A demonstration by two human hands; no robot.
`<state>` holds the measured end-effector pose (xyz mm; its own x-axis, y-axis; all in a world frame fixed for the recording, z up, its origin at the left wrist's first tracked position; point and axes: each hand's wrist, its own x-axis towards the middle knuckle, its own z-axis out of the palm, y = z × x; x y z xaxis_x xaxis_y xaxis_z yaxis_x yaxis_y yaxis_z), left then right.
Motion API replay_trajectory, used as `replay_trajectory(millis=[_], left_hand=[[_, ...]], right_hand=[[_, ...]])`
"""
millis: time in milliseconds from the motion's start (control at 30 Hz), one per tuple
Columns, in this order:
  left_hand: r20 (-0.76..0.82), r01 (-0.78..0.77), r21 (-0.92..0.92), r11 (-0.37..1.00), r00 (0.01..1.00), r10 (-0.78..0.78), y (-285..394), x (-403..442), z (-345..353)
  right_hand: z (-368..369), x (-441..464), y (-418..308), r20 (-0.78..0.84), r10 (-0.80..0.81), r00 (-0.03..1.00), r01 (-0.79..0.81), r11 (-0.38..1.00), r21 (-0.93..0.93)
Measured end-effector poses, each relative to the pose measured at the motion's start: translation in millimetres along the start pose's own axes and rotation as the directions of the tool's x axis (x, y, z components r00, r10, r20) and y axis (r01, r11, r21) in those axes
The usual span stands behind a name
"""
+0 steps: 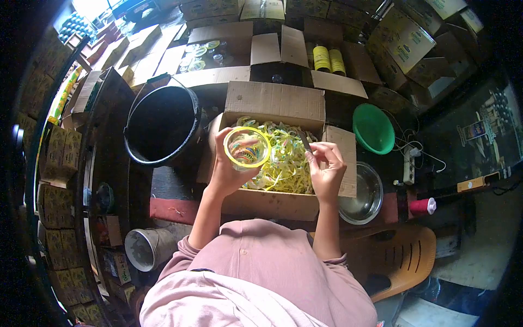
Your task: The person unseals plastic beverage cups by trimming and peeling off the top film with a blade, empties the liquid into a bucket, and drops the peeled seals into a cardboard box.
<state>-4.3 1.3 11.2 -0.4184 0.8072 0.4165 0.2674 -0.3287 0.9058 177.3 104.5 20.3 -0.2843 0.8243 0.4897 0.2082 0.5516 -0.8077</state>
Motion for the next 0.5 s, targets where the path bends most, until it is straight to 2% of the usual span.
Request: replay_trajectory(millis=[67,233,333,367,500], left_hand=[[0.057,-0.022,0.046,0.999,0.998,0.02,-2,-1,-2],[0.163,-0.108,0.056,0.993,0.982,0.097,1,1,-8],[0.103,0.043,-0.079,0.996,0.994,-0.035,1,1,-2],[0.09,-0.04,0.033,0.999,0.995,0.037,-1,3,-3],[0.059,0.01,0.043,0.999,0.998,-0.013,7,7,-5]], right_hand=[[0,-1,-2,-0.021,0.031,0.999,-0.03,0.997,0.068],[-2,-3,-2,-0.068,0.068,0.995,-0.063,0.995,0.075],[-1,-4,-2,-0.065,0.062,0.996,-0.056,0.995,0.084],[0,-4,-2,-0.062,0.056,0.996,-0.051,0.995,0.085],[1,-5,-6,-0.047,0.07,0.996,-0.063,0.99,0.126]])
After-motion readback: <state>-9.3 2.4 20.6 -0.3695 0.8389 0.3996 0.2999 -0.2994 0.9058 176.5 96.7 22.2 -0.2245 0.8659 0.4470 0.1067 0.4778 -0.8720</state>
